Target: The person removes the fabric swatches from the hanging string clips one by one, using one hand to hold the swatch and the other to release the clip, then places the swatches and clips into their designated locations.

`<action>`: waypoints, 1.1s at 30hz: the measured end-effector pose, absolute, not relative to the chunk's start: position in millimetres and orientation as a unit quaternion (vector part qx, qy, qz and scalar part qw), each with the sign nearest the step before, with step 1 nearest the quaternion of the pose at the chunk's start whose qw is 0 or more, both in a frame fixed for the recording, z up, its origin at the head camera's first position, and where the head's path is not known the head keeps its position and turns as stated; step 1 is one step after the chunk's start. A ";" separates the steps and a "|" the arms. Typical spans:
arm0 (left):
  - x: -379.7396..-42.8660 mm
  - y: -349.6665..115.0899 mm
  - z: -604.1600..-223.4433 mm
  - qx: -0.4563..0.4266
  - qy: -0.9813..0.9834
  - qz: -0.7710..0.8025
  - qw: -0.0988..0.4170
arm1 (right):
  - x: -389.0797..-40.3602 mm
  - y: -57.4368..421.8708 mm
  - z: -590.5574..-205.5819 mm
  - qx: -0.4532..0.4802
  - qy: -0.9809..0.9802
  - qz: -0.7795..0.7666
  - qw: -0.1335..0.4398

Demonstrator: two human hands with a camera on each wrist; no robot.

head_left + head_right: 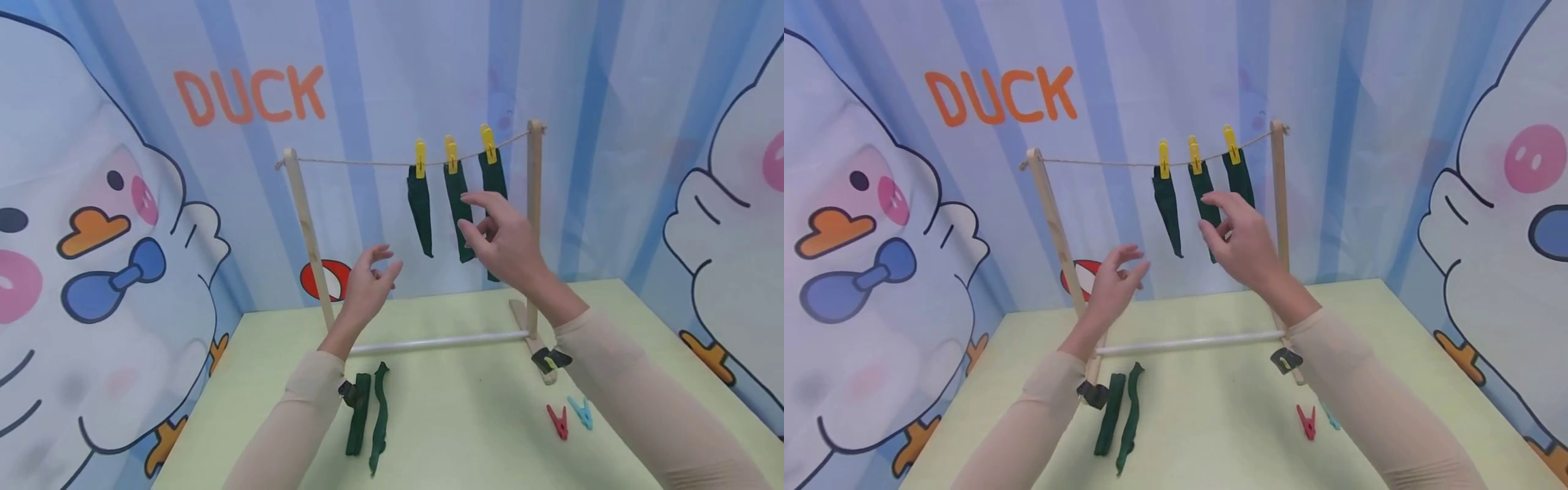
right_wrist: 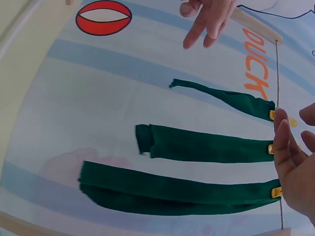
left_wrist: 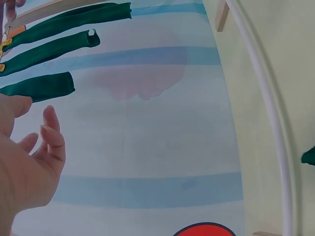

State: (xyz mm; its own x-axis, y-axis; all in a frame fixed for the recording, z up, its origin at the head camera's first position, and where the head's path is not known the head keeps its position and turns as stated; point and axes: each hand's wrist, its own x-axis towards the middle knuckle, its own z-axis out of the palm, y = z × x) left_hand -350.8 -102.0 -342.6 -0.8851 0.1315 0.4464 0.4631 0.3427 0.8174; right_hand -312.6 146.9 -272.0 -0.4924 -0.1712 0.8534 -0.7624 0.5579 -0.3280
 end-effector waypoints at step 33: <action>-368.2 -69.7 -312.3 -0.199 -0.792 -0.565 0.119 | -342.9 116.5 -189.2 0.300 -0.830 0.321 0.343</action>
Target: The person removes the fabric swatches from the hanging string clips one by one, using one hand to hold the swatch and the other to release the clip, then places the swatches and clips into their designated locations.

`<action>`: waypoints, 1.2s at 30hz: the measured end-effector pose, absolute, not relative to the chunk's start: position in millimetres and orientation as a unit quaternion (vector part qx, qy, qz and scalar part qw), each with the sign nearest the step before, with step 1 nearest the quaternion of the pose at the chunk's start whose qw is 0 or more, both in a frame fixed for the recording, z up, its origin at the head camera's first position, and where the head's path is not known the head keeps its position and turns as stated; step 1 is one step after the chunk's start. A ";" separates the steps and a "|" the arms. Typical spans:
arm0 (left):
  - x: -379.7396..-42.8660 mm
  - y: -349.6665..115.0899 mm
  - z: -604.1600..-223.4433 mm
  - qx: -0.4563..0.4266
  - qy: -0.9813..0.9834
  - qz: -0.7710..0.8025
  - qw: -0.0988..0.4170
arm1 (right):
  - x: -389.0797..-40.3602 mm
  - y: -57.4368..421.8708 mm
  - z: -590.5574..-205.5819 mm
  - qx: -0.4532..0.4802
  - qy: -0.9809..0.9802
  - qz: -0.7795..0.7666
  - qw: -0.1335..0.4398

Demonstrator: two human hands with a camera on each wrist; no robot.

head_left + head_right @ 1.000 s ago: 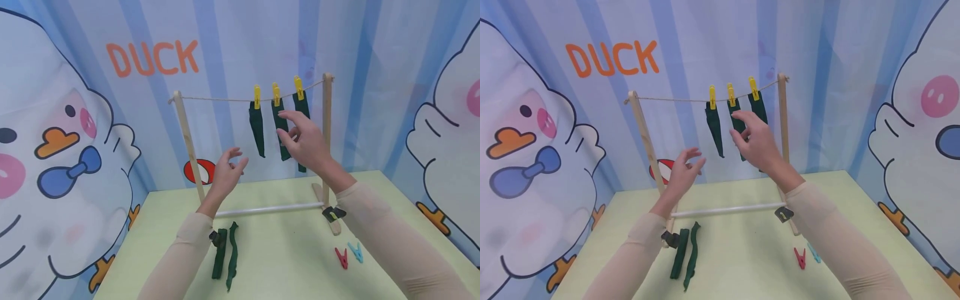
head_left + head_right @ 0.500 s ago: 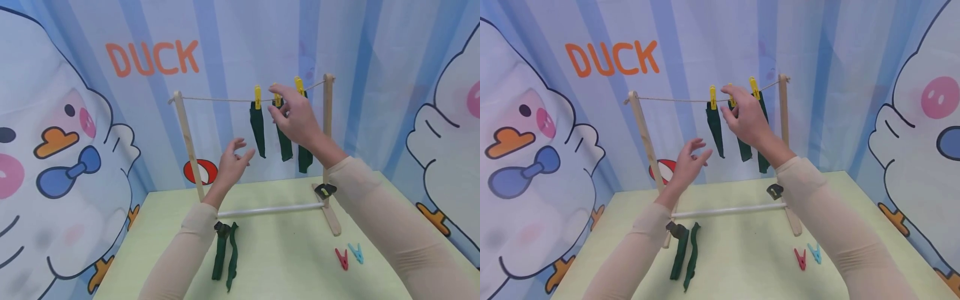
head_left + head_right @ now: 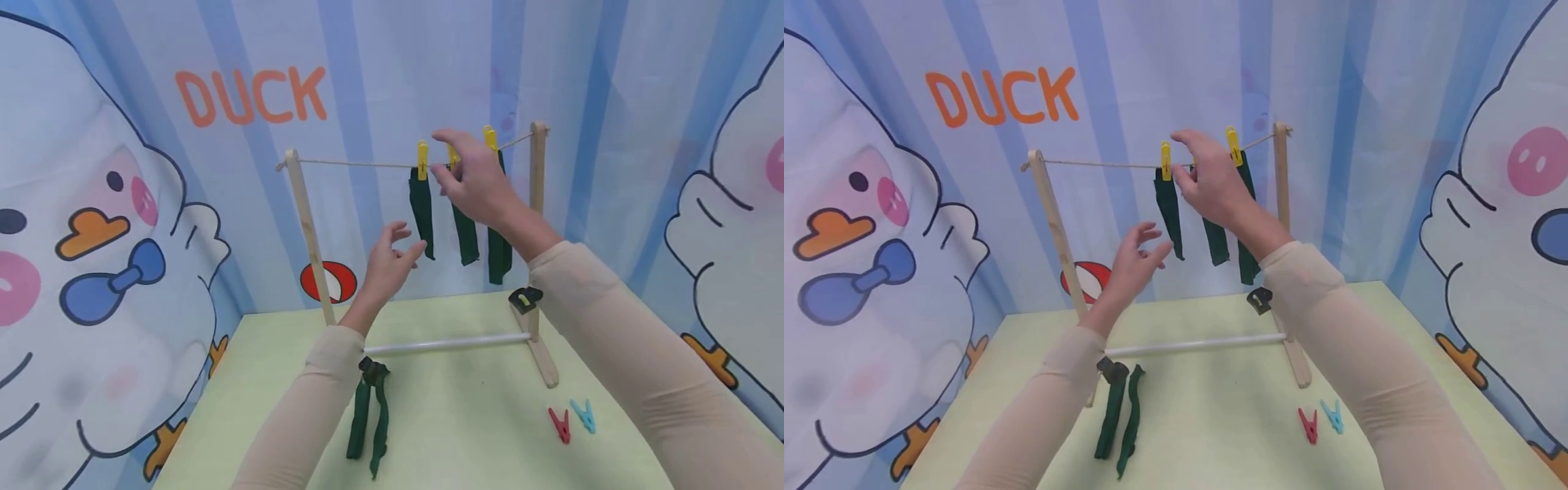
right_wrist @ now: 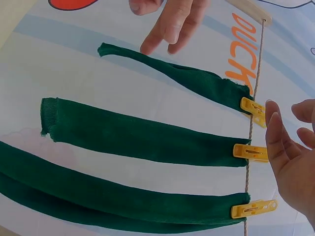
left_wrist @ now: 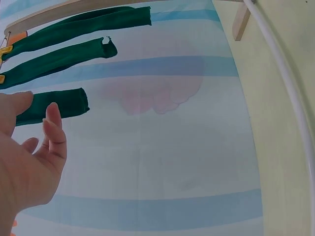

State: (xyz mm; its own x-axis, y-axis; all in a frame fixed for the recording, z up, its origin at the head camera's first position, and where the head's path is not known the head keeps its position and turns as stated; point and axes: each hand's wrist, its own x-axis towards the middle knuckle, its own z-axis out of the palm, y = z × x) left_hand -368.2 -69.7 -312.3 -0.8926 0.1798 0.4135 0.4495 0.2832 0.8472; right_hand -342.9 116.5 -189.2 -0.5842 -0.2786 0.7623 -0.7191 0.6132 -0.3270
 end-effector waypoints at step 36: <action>-374.8 -44.4 -311.0 -0.161 -0.771 -0.609 0.095 | -354.7 93.4 -175.1 0.239 -0.890 0.315 0.226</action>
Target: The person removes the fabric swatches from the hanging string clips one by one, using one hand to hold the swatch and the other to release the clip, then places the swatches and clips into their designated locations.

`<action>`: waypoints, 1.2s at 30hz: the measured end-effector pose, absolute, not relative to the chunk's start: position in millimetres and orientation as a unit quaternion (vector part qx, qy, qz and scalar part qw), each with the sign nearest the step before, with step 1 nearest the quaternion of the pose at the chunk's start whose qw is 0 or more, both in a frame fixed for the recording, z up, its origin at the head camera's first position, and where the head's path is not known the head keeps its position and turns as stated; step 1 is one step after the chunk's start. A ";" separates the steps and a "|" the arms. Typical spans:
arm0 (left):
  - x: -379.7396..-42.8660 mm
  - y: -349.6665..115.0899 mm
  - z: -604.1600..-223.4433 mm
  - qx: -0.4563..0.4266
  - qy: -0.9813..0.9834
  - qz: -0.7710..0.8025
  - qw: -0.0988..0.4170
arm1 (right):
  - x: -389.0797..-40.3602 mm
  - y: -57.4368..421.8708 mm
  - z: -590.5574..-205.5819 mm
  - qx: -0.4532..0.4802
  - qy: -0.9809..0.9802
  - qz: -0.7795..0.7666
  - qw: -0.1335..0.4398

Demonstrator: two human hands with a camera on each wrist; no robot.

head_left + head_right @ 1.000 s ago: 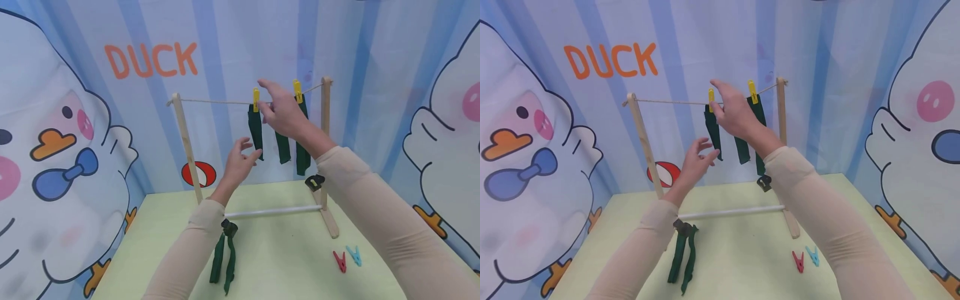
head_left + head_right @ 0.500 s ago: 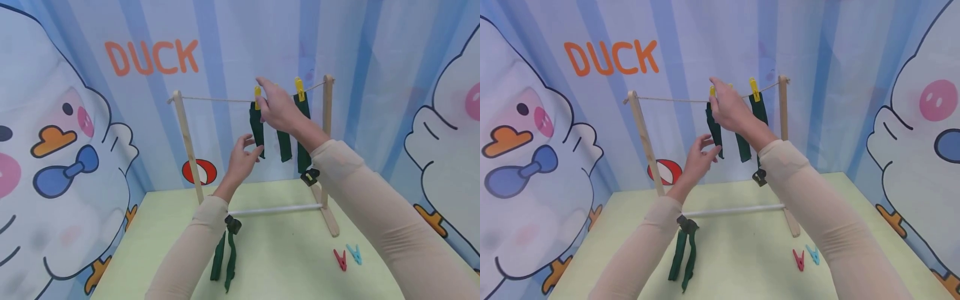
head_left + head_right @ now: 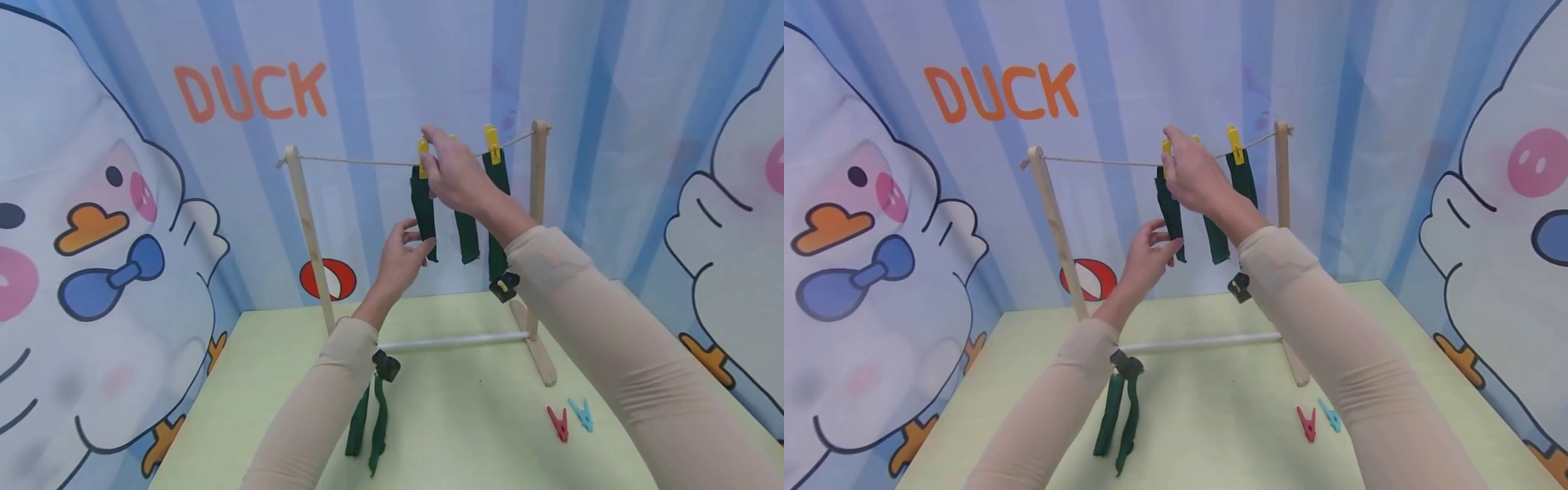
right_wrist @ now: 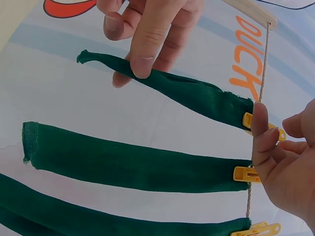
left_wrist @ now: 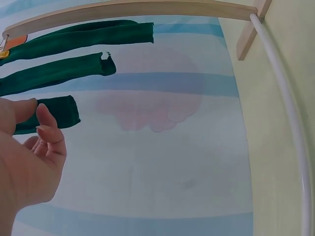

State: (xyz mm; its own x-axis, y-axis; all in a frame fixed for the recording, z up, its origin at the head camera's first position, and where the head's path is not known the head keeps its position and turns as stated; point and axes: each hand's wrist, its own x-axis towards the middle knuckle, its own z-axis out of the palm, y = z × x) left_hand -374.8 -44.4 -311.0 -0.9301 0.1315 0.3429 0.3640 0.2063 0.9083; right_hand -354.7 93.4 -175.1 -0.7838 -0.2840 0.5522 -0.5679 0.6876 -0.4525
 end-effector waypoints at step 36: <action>-371.3 -45.9 -318.9 -0.185 -0.797 -0.569 0.088 | -360.9 91.4 -181.6 0.227 -0.860 0.367 0.272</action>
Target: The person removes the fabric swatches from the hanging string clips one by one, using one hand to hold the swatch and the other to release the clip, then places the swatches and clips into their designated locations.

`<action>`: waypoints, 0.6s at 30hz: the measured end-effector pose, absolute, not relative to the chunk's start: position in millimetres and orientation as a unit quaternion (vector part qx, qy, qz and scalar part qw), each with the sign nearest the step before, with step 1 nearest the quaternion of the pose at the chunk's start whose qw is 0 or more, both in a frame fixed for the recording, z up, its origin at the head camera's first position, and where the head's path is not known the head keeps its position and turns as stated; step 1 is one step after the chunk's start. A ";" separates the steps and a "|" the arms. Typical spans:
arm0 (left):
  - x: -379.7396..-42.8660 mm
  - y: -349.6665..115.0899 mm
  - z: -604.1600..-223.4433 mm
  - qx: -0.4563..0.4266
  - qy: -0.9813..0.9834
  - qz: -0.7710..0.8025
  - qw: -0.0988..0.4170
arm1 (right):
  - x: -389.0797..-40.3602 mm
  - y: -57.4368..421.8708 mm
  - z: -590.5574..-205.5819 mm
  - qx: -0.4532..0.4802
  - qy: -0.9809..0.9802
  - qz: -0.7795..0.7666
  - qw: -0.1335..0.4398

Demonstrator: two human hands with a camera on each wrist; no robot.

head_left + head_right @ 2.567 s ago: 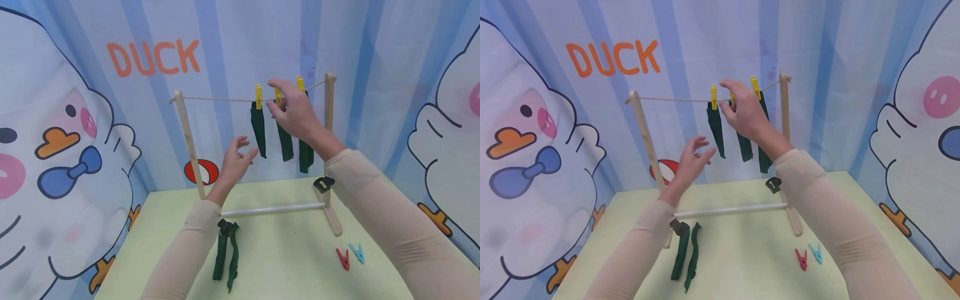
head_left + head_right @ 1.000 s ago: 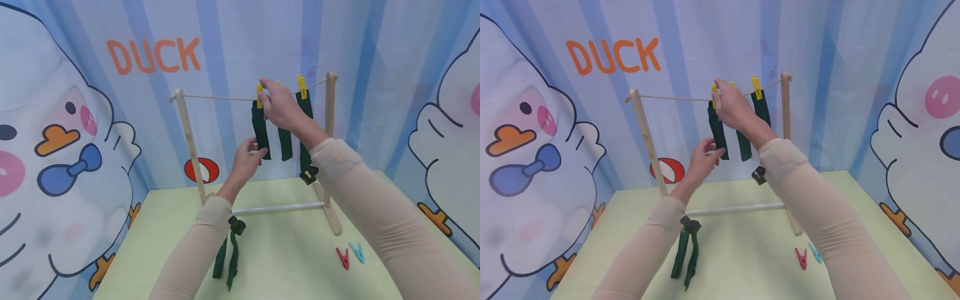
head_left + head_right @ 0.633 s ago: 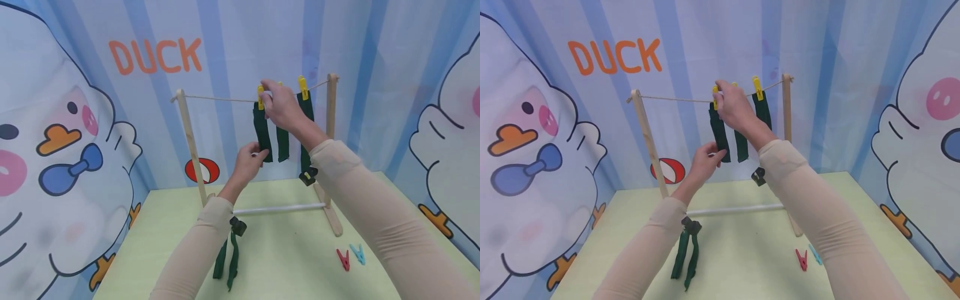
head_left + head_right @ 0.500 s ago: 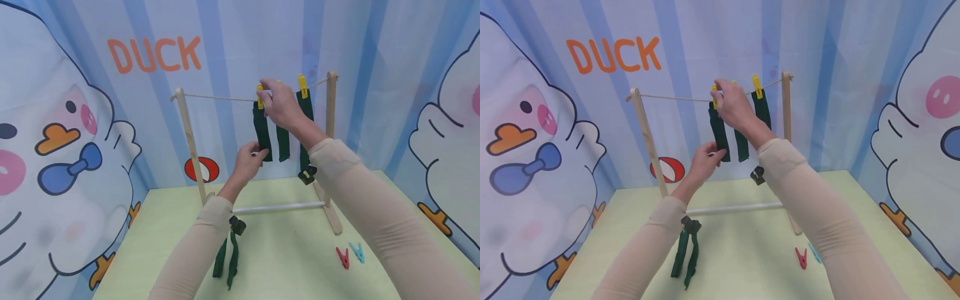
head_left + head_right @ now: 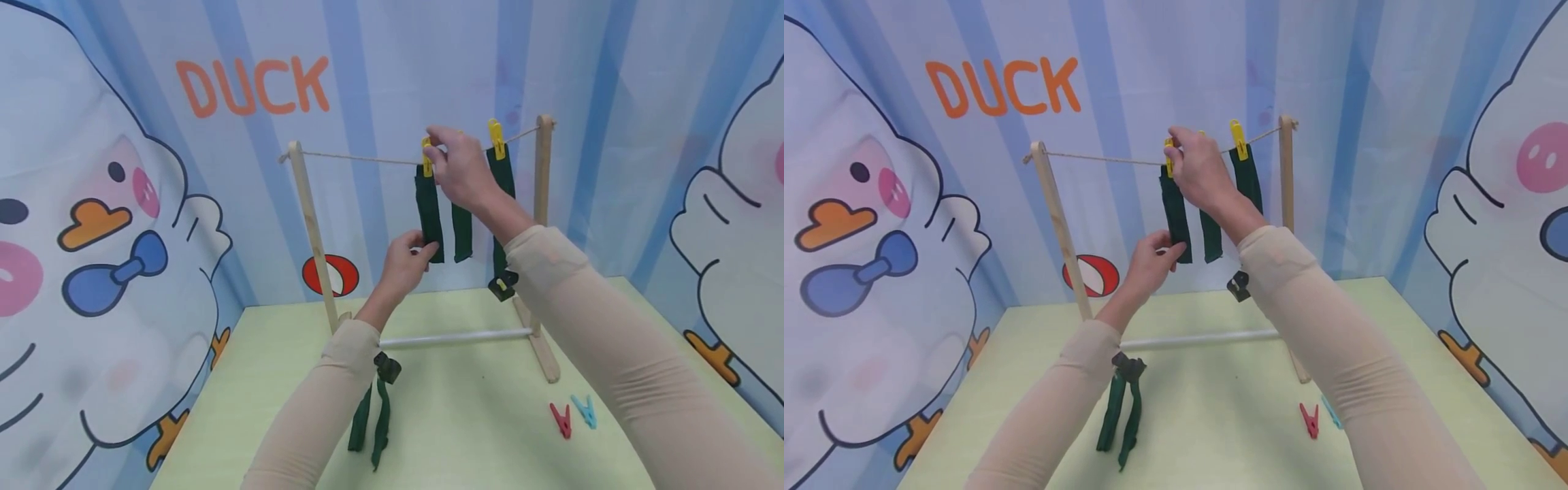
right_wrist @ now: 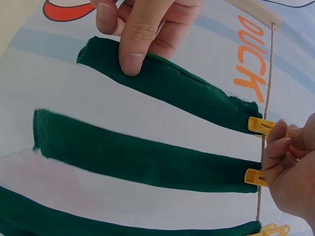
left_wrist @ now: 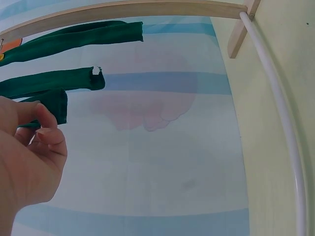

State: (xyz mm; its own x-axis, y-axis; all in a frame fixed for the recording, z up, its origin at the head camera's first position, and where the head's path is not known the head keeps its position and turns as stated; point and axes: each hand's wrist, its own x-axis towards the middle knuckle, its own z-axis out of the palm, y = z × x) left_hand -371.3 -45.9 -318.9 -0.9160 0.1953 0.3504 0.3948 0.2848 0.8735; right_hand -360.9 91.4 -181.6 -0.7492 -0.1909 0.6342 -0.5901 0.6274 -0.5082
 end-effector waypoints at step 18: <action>-368.4 -46.4 -318.5 -0.187 -0.803 -0.558 0.098 | -360.7 88.6 -179.9 0.231 -0.862 0.348 0.286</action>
